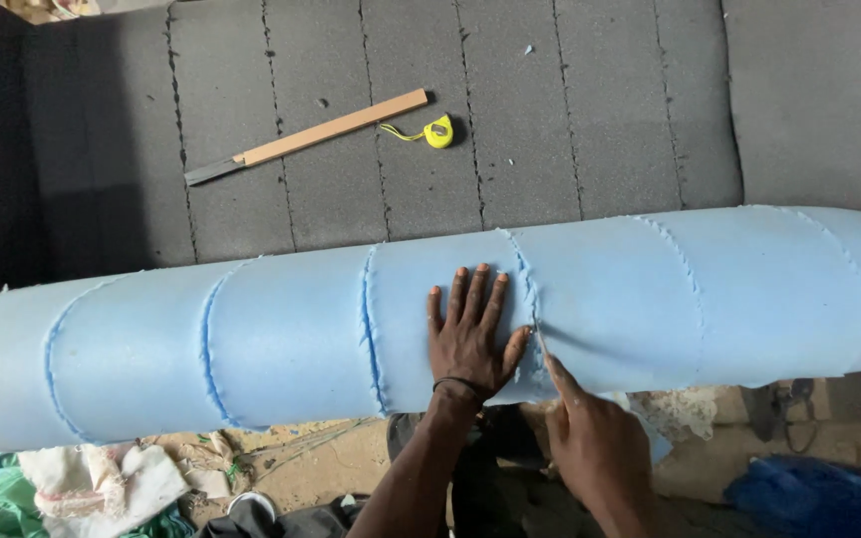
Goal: The person uses a knife to cut a long, cylindrical piece of light blue foam resting on a dark gray foam surface. The person holds the foam steady with their left hand while making several parallel cuts along its length with their right hand.
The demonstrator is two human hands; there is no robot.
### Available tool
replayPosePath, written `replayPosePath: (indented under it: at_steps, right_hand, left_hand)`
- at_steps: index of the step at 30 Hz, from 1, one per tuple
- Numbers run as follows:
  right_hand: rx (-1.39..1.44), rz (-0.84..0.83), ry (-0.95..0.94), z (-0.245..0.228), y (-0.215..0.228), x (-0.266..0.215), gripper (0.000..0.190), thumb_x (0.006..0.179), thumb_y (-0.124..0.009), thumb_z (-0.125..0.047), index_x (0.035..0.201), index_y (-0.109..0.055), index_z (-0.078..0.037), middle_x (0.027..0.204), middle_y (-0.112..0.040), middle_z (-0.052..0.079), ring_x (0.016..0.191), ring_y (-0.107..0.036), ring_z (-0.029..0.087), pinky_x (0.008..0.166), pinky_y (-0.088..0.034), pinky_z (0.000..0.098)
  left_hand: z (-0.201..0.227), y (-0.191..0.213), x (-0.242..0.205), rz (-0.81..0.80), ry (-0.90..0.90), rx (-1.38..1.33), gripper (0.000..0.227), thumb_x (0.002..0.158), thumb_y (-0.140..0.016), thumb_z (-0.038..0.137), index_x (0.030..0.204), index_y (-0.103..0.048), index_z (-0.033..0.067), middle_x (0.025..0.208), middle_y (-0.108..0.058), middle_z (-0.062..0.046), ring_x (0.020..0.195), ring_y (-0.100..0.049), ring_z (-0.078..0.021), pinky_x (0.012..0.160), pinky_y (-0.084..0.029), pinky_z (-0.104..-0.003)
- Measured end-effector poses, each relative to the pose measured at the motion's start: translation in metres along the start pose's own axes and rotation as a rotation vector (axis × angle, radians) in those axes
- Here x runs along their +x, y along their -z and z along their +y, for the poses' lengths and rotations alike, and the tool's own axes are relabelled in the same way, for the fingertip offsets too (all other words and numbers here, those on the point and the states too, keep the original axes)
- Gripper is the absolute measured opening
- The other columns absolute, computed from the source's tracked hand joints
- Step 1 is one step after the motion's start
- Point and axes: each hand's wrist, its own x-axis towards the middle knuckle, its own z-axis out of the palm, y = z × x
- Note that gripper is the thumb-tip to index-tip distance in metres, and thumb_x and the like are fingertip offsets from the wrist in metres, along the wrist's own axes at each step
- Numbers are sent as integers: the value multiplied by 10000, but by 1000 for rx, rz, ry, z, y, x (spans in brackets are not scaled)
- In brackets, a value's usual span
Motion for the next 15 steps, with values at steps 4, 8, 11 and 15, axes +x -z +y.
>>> replayPosePath:
  at_steps: [4, 8, 11, 15]
  right_hand:
    - [-28, 103, -20, 20, -42, -19, 802, 1020, -598, -320, 1775, -436, -534, 1128, -872, 86, 908, -826, 423, 763, -633, 618]
    - [-21, 96, 37, 7, -40, 6, 802, 1089, -585, -297, 1852, -362, -402, 800, -815, 92, 652, -724, 353, 608, -524, 506]
    - [16, 108, 41, 6, -42, 27, 750, 1087, -581, -285, 1814, -429, -394, 1012, -873, 137, 846, -800, 419, 696, -591, 572]
    - [-1, 101, 32, 11, -36, -11, 795, 1063, -575, -275, 1818, -413, -464, 799, -836, 112, 665, -755, 373, 648, -563, 536]
  left_hand:
    - [0, -3, 0, 15, 3, -11, 852, 1112, -466, 702, 1841, -375, 270, 1924, -344, -40, 1787, -262, -333, 1422, -131, -656]
    - [1, -1, 0, 39, 5, -9, 840, 1104, -480, 697, 1823, -420, 268, 1900, -404, -58, 1766, -321, -348, 1410, -174, -660]
    - [1, -5, 0, 45, 7, -3, 846, 1110, -471, 709, 1832, -402, 272, 1913, -382, -38, 1776, -312, -336, 1425, -162, -658]
    - [-1, 0, 0, 70, -15, -7, 836, 1101, -498, 680, 1815, -441, 248, 1898, -412, -62, 1760, -348, -354, 1415, -189, -663]
